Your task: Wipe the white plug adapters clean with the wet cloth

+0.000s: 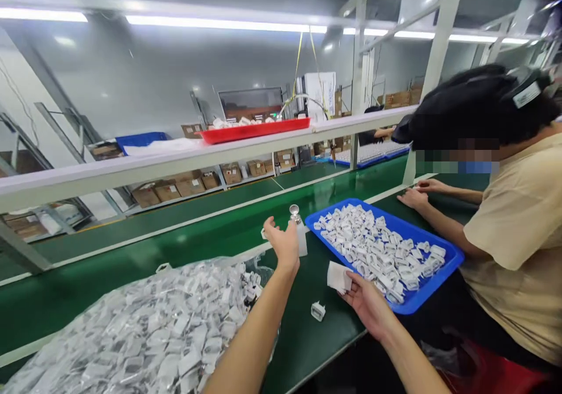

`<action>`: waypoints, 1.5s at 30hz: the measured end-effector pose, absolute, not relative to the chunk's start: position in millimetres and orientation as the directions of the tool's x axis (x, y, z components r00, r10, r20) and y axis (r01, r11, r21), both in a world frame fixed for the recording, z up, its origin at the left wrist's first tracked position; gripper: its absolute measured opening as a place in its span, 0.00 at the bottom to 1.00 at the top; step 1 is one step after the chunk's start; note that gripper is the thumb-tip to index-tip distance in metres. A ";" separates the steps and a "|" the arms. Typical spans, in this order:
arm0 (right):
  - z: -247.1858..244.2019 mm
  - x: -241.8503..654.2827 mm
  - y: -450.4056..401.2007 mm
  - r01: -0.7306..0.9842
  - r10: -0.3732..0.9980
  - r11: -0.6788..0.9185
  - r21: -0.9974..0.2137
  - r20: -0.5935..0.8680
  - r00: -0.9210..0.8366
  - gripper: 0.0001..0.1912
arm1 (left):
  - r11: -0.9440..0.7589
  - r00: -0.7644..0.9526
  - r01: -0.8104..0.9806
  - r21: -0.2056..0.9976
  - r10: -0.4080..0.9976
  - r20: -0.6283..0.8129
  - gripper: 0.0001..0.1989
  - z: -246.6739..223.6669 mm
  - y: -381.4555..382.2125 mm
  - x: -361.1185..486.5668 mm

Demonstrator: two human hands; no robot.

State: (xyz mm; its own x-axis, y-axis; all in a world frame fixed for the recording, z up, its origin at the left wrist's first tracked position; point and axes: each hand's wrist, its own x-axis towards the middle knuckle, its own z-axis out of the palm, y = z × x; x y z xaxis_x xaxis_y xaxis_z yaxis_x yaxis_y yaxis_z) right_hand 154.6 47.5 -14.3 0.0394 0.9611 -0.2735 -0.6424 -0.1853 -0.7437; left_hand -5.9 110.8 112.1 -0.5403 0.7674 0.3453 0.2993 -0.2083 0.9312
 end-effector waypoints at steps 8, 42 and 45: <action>-44.0 143.2 25.5 -0.439 0.969 -0.007 -0.898 -0.114 0.218 0.18 | -0.390 -0.026 0.553 0.736 0.875 0.483 0.07 15.9 -32.9 -25.3; -88.8 67.0 -61.7 0.716 0.645 0.520 -0.466 0.764 0.029 0.33 | -0.390 0.198 0.678 0.623 0.913 0.357 0.11 -66.8 -22.7 -73.0; -83.6 67.0 -56.3 0.734 0.668 0.489 -0.471 0.744 0.033 0.32 | -0.409 0.199 0.675 0.614 0.902 0.383 0.11 -67.4 -20.3 -74.6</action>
